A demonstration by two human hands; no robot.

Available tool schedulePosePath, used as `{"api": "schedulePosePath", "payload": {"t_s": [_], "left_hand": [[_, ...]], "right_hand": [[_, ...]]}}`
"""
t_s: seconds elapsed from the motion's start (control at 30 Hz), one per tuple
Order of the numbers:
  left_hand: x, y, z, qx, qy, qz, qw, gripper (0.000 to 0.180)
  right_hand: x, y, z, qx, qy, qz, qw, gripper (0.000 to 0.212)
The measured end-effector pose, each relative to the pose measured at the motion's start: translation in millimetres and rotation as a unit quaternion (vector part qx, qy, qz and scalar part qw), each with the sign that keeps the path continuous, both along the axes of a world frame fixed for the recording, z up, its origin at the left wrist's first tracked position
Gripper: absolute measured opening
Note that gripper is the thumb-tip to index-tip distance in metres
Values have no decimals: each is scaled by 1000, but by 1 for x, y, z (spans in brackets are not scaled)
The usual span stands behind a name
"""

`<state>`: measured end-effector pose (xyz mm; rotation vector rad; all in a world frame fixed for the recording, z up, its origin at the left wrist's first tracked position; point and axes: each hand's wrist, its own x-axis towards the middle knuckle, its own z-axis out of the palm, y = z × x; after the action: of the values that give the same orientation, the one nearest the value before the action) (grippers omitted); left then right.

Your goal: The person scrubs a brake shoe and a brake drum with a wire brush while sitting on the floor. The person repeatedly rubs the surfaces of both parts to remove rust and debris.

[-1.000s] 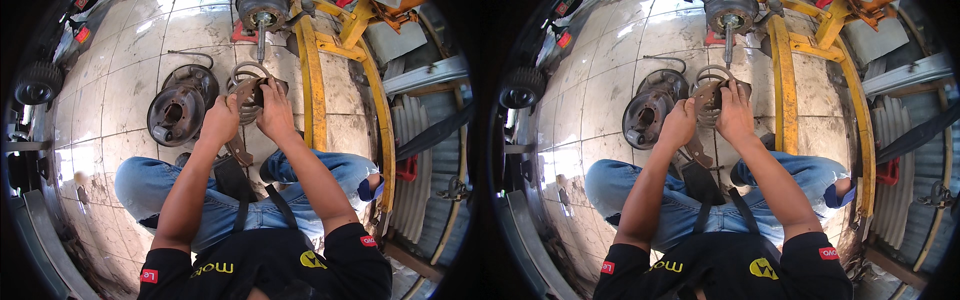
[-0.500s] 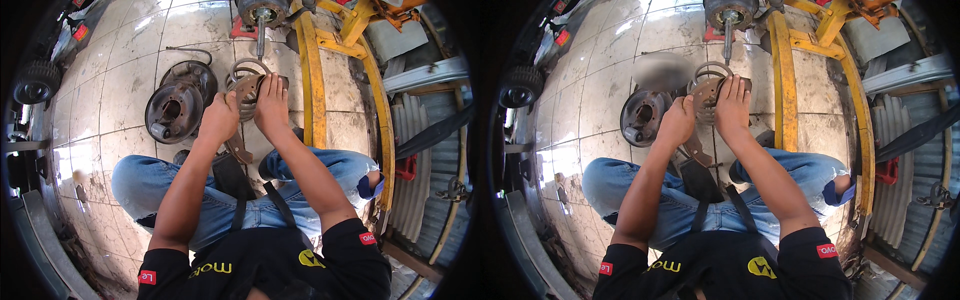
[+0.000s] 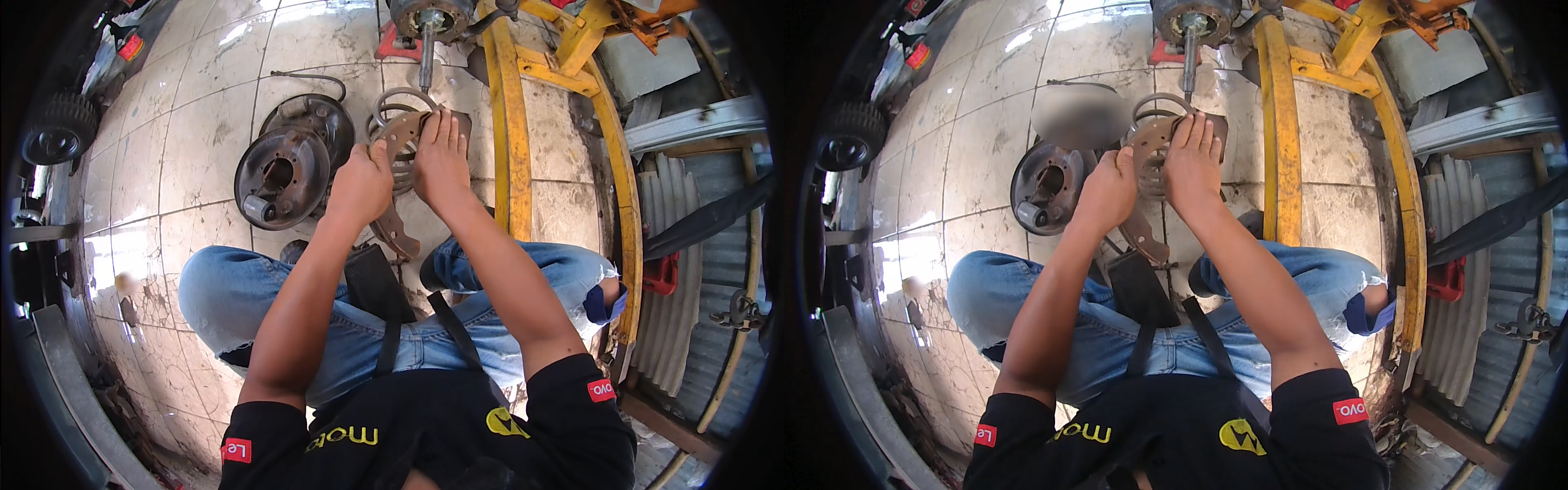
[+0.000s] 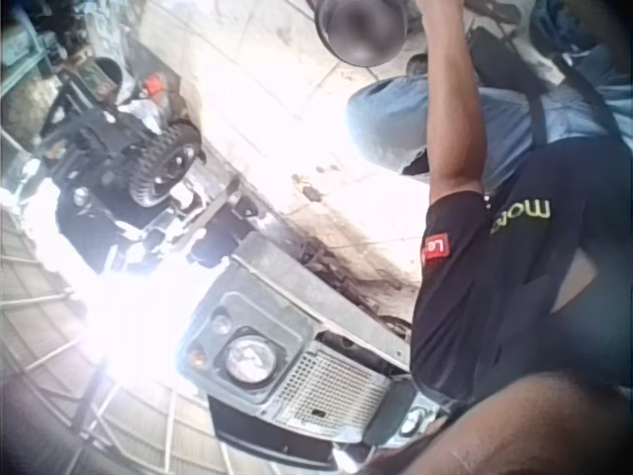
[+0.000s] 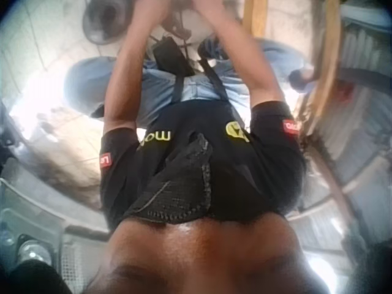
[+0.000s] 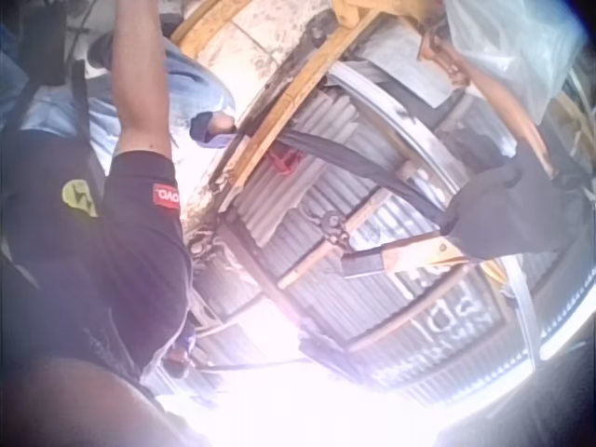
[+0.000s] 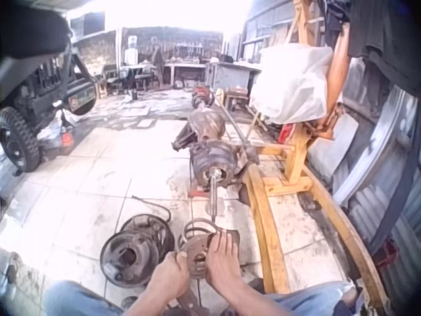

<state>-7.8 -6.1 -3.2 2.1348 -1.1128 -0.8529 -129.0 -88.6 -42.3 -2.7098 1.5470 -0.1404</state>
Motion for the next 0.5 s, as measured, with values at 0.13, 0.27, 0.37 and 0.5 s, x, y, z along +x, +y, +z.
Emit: {"api": "schedulePosePath", "payload": {"t_s": [0.13,0.27,0.37,0.5], "left_hand": [[2,0,-1,2,2,-2,1000,56],[-2,-2,-2,-5,8,0,1000,56],[1,-3,1,-8,30,6,1000,56],[0,-3,-2,-9,20,6,1000,57]], "right_hand": [[4,8,0,14,21,-16,1000,69],[-2,9,3,17,35,-5,999,69],[3,3,5,22,36,-23,999,69],[3,6,4,9,51,-26,998,68]]}}
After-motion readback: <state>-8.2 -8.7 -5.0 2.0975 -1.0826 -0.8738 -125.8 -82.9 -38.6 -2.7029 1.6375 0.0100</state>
